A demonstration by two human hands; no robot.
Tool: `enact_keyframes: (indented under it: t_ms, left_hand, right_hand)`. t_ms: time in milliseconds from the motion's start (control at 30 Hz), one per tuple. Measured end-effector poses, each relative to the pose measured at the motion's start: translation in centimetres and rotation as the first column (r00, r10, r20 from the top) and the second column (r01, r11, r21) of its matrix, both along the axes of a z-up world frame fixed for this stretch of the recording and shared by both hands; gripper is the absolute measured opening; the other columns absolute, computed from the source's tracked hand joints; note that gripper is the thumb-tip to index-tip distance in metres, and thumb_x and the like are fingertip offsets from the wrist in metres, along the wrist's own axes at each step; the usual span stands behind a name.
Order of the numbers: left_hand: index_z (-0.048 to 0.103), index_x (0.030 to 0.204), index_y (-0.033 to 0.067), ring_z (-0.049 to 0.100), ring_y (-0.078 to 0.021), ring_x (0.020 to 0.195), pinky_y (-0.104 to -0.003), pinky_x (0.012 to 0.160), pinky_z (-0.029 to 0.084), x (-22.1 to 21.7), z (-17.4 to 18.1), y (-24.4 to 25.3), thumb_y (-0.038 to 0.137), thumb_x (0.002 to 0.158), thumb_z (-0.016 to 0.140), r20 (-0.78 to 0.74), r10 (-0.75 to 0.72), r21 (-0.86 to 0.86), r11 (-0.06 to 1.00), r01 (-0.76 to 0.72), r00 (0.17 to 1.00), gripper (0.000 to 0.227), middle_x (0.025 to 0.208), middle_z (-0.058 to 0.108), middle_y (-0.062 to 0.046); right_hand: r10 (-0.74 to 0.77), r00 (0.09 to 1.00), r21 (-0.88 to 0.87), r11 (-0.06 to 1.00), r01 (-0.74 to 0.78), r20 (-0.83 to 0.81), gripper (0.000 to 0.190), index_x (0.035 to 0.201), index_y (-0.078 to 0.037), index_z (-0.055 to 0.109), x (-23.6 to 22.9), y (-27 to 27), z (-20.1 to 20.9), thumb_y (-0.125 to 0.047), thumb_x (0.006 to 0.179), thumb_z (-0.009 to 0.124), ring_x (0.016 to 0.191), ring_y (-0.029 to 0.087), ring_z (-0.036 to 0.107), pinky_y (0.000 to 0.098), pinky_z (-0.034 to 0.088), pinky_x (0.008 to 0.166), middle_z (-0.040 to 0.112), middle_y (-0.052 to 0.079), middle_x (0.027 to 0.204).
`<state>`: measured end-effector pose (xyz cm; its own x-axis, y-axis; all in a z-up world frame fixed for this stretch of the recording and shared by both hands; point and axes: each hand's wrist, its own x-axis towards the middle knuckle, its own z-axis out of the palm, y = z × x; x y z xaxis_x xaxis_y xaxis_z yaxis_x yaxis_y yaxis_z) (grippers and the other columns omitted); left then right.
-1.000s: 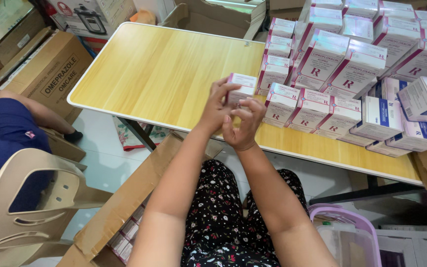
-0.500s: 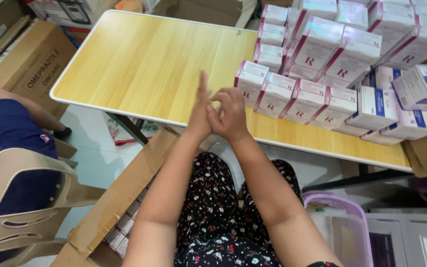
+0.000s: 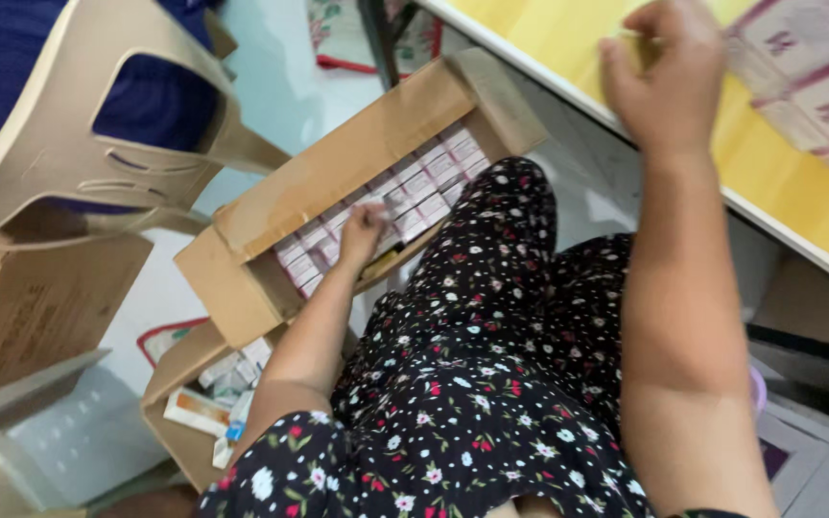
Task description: The person sits on the floor and repeatedly picks up small white boxes from a cardboard carton, opens them to check the contents, closes them, and places them on a nearby table. The person handles the boxes one at a time and stacks them in rows.
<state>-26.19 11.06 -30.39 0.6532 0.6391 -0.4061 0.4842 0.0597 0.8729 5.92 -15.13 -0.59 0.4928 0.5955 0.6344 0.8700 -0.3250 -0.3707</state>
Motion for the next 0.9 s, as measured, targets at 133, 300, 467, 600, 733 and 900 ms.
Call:
enact_keyframes:
  t_ms: [133, 300, 467, 600, 733, 900]
  left_hand:
    - [0.067, 0.124, 0.0093, 0.062, -0.0315, 0.109, -0.04, 0.096, 0.052, -5.5, -3.2, -0.8, 0.005, 0.078, 0.072, -0.18, -0.113, 0.436, 0.881, 0.183, 0.977, 0.046, 0.116, 0.064, -0.015]
    - [0.037, 0.152, 0.0103, 0.043, -0.0482, 0.134, -0.048, 0.111, 0.042, -2.2, -4.6, 0.6, 0.0, 0.079, 0.067, -0.341, -0.08, 0.523, 0.812, 0.259, 0.937, 0.079, 0.154, 0.037, -0.023]
    - [0.032, 0.152, 0.019, 0.037, -0.0523, 0.136, -0.054, 0.111, 0.037, 2.0, -5.3, 1.4, -0.008, 0.081, 0.054, -0.514, -0.068, 0.455, 0.823, 0.339, 0.855, 0.079, 0.162, 0.024, -0.02]
    - [0.048, 0.14, 0.0167, 0.047, -0.0445, 0.133, -0.053, 0.106, 0.046, 2.0, -3.9, -0.6, 0.001, 0.095, 0.054, -0.578, -0.091, 0.389, 0.843, 0.372, 0.811, 0.048, 0.154, 0.041, -0.015]
    - [0.055, 0.136, 0.0053, 0.052, -0.0418, 0.122, -0.048, 0.105, 0.044, 1.0, 0.3, -3.6, 0.014, 0.072, 0.08, -0.134, -0.092, 0.637, 0.755, 0.157, 0.987, 0.07, 0.128, 0.056, -0.022]
    - [0.062, 0.128, 0.002, 0.061, -0.0374, 0.102, -0.046, 0.091, 0.05, 2.2, 10.6, -4.2, 0.029, 0.073, 0.086, 0.164, -0.212, 0.74, 0.672, 0.022, 0.963, 0.066, 0.106, 0.062, -0.019]
  right_hand:
    - [0.015, 0.999, 0.021, 1.0, -0.015, -0.037, 0.017, 0.103, 0.003, 0.063, 0.1, -0.3, -0.3, 0.005, 0.088, 0.072, 0.097, 0.027, 0.063, 0.0368, 0.053, 0.083, 0.064, 0.016, 0.102]
    - [0.062, 0.964, 0.07, 0.997, -0.045, -0.258, 0.014, 0.106, 0.002, 0.061, 0.8, -0.8, -1.2, 0.004, 0.094, 0.069, 0.096, 0.021, 0.061, 0.0329, 0.051, 0.085, 0.061, 0.012, 0.106]
    - [-0.118, 0.987, -0.022, 0.993, 0.116, -0.108, 0.013, 0.098, 0.0, 0.063, 0.6, -0.1, -0.6, -0.005, 0.091, 0.073, 0.082, 0.022, 0.061, 0.0366, 0.05, 0.076, 0.062, 0.012, 0.092]
    - [-0.132, 0.979, -0.007, 0.991, 0.133, -0.155, 0.019, 0.096, 0.0, 0.066, -0.4, 0.9, 0.5, -0.013, 0.096, 0.08, 0.083, 0.027, 0.061, 0.0389, 0.05, 0.073, 0.062, 0.012, 0.09]
    - [-0.142, 0.974, 0.022, 0.989, 0.148, -0.178, 0.018, 0.098, -0.002, 0.068, -1.0, 1.3, 1.6, -0.015, 0.091, 0.079, 0.087, 0.03, 0.064, 0.0404, 0.053, 0.076, 0.065, 0.014, 0.095]
    - [-0.127, 0.968, 0.065, 0.987, 0.144, -0.214, 0.018, 0.097, -0.002, 0.069, -1.6, 1.2, 2.3, -0.016, 0.09, 0.079, 0.09, 0.032, 0.065, 0.0424, 0.053, 0.079, 0.066, 0.015, 0.095]
